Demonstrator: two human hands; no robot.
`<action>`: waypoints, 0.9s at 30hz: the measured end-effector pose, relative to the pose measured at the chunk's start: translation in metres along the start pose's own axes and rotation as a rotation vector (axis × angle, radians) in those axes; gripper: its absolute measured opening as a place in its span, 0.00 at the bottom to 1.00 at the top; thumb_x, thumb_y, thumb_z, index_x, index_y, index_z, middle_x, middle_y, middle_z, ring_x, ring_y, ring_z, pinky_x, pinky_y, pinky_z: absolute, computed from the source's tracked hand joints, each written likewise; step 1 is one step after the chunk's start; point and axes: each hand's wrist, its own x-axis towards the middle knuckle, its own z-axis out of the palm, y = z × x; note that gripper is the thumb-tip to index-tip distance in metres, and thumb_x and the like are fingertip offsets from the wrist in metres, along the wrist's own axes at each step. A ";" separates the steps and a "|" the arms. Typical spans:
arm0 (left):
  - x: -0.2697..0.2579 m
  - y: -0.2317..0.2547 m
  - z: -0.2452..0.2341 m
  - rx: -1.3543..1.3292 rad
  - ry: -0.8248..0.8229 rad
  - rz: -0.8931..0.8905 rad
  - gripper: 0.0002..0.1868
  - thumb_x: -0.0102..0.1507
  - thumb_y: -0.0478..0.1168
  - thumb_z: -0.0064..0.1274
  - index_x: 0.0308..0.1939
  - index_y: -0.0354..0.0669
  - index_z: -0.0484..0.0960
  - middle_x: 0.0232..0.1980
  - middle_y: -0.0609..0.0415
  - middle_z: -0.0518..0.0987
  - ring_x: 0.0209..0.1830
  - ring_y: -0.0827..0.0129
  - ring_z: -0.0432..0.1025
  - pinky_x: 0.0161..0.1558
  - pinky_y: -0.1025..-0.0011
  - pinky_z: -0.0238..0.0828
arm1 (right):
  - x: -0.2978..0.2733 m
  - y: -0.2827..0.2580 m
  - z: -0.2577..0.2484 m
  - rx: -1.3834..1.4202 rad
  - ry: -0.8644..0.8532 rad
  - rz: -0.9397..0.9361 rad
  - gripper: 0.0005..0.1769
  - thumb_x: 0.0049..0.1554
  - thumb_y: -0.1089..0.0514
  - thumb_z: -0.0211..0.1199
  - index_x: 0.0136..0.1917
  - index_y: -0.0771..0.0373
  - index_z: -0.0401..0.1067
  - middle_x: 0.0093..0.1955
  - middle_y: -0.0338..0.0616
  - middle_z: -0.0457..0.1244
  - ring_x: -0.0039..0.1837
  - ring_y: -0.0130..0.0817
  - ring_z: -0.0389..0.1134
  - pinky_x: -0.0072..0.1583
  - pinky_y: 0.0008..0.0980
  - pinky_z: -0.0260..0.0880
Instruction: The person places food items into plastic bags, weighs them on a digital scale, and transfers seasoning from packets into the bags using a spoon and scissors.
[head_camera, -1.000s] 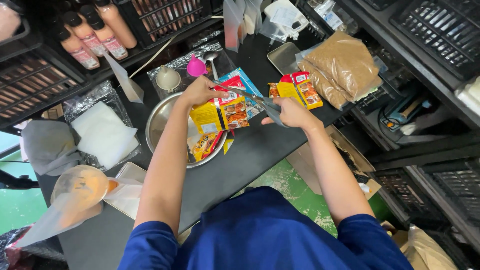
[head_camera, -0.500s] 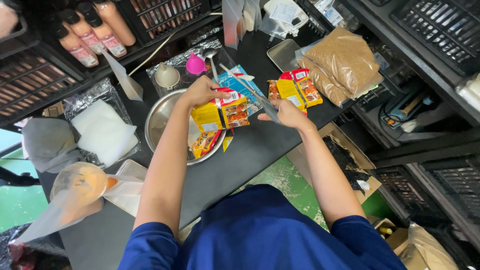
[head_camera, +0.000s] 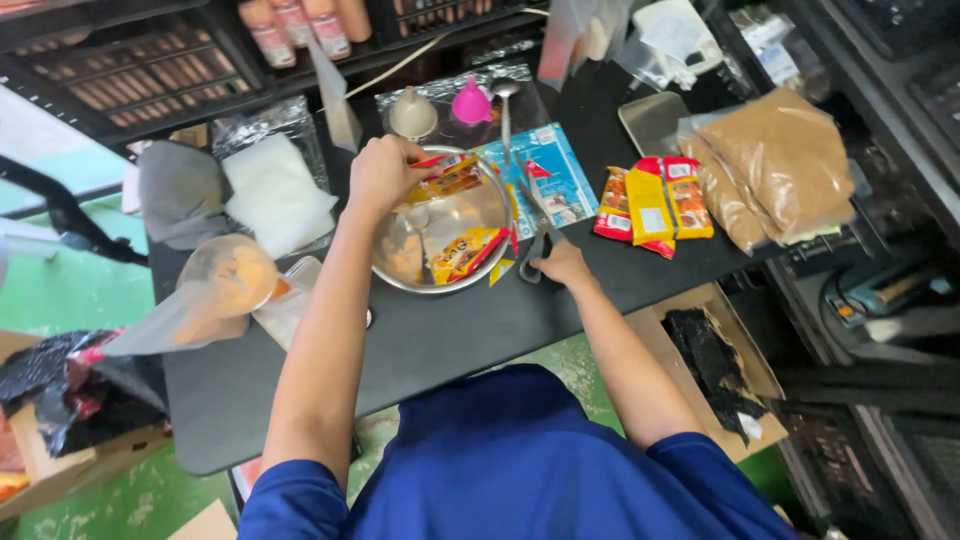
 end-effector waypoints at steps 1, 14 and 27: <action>-0.006 -0.001 -0.005 0.001 0.010 -0.016 0.05 0.59 0.57 0.66 0.35 0.70 0.90 0.36 0.60 0.86 0.42 0.51 0.80 0.43 0.55 0.79 | 0.006 -0.007 0.000 -0.008 -0.009 -0.014 0.41 0.50 0.38 0.72 0.63 0.74 0.73 0.59 0.66 0.68 0.62 0.56 0.71 0.56 0.48 0.77; -0.063 0.020 -0.068 -0.420 0.050 0.329 0.10 0.55 0.41 0.75 0.35 0.44 0.90 0.31 0.49 0.83 0.33 0.59 0.76 0.42 0.64 0.72 | -0.068 -0.155 -0.042 1.138 -1.209 -0.129 0.65 0.50 0.14 0.45 0.71 0.79 0.60 0.61 0.80 0.60 0.50 0.59 0.74 0.42 0.43 0.81; -0.095 -0.021 -0.066 -0.128 0.451 0.422 0.28 0.48 0.50 0.78 0.51 0.62 0.84 0.57 0.66 0.77 0.63 0.64 0.67 0.64 0.59 0.59 | -0.071 -0.199 0.029 1.592 -1.118 -0.097 0.22 0.62 0.54 0.59 0.67 0.61 0.70 0.62 0.49 0.69 0.61 0.45 0.74 0.40 0.27 0.80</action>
